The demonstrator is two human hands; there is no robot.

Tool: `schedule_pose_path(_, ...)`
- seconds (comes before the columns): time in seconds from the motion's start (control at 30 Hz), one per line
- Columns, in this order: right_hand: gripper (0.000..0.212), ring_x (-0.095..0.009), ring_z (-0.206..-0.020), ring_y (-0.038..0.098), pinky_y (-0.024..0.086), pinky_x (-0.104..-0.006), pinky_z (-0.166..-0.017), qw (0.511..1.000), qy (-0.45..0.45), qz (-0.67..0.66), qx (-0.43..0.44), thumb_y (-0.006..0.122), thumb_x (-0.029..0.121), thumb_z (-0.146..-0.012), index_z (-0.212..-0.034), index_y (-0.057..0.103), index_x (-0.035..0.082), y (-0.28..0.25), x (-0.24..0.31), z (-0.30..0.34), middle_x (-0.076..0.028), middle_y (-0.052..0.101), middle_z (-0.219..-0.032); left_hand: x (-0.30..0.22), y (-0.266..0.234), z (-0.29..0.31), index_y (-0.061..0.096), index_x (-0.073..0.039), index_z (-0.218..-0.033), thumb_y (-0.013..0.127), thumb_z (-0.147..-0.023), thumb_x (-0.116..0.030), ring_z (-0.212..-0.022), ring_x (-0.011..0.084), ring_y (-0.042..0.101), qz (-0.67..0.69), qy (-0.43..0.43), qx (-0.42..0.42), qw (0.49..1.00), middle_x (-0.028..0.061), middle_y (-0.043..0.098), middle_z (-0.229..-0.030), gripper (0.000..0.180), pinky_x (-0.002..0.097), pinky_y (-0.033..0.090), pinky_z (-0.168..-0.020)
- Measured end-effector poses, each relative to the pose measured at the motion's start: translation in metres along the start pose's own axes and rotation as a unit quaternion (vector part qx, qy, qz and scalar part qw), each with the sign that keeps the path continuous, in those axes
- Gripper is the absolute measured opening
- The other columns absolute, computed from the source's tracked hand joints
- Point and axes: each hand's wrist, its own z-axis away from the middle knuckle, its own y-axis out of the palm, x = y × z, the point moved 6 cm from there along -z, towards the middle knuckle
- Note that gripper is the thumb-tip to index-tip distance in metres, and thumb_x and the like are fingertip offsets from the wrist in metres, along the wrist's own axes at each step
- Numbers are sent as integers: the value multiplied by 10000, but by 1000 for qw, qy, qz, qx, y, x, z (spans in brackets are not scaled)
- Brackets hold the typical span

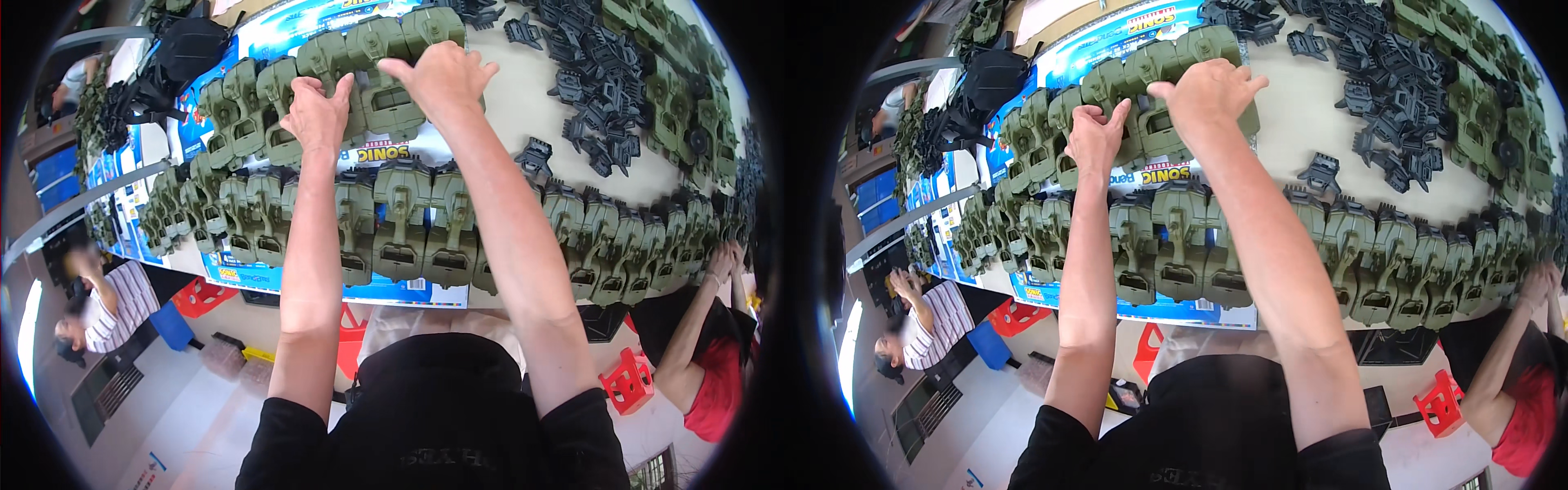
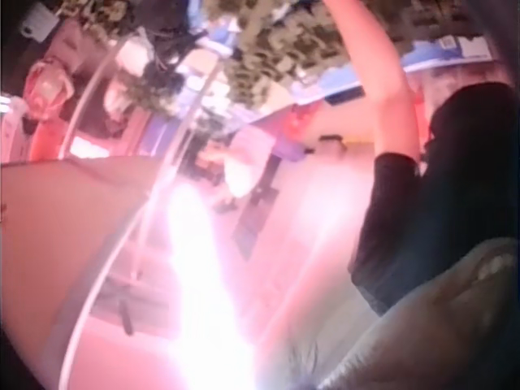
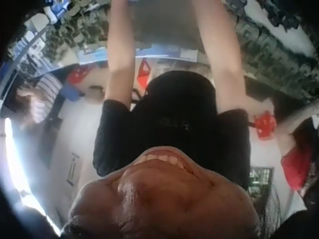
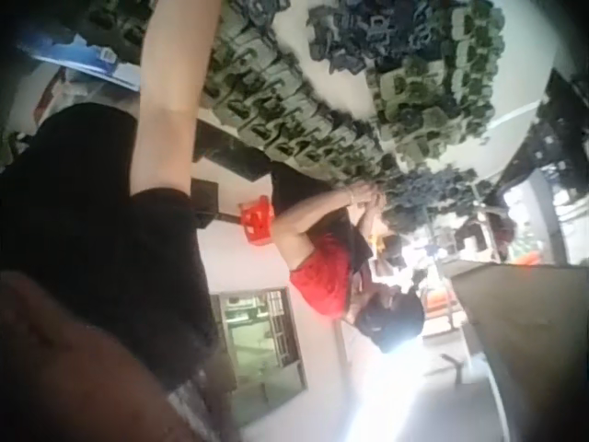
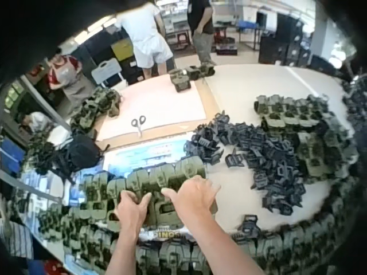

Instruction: The person assembles green plastic toy tanks by hand, picking up a tank body and a black turret from piles on a table and snapping them together. The person repeats this process for multiple units, placing the completed tanks in a row on the table.

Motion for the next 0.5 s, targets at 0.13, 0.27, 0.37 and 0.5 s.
schedule_pose_path(0.13, 1104, -354, -1231, 368, 111, -546, -1072, 996, 79, 38, 3, 709, 632, -611, -1334, 310, -101, 15, 23, 8, -197, 431, -1322, 23, 12, -18, 619, -60, -997, 728, -684, -458, -998, 301, 507, -40, -30, -5, 999, 172, 565, -1033, 518, 479, 291, -923)
schedule_pose_path(0.27, 1130, -370, -1253, 329, 60, -545, -1088, 991, 112, 10, 73, 737, 503, -642, -1380, 144, -113, 15, 19, 1, -250, 375, -1343, 1, -11, -1, 685, -101, -908, 744, -656, -463, -1195, 356, 262, -133, -13, -93, 987, 145, 381, -1245, 445, 548, 267, -912)
schedule_pose_path(0.37, 1044, -382, -1206, 367, 93, -527, -1081, 994, 108, 29, -4, 751, 353, -644, -1372, 151, -95, 9, 9, 1, -273, 384, -1292, 29, -8, -4, 685, -181, -994, 742, -593, -573, -1259, 340, 201, -74, -135, -37, 987, 168, 362, -1284, 563, 562, 230, -961)
schedule_pose_path(0.5, 900, -368, -1112, 442, 239, -469, -1005, 989, 47, -42, -132, 855, 273, -555, -1215, 301, 8, 5, 8, 21, -241, 419, -1159, 40, -1, -5, 694, -194, -985, 739, -599, -570, -1197, 347, 317, -49, -159, 10, 986, 206, 409, -1246, 540, 515, 255, -973)
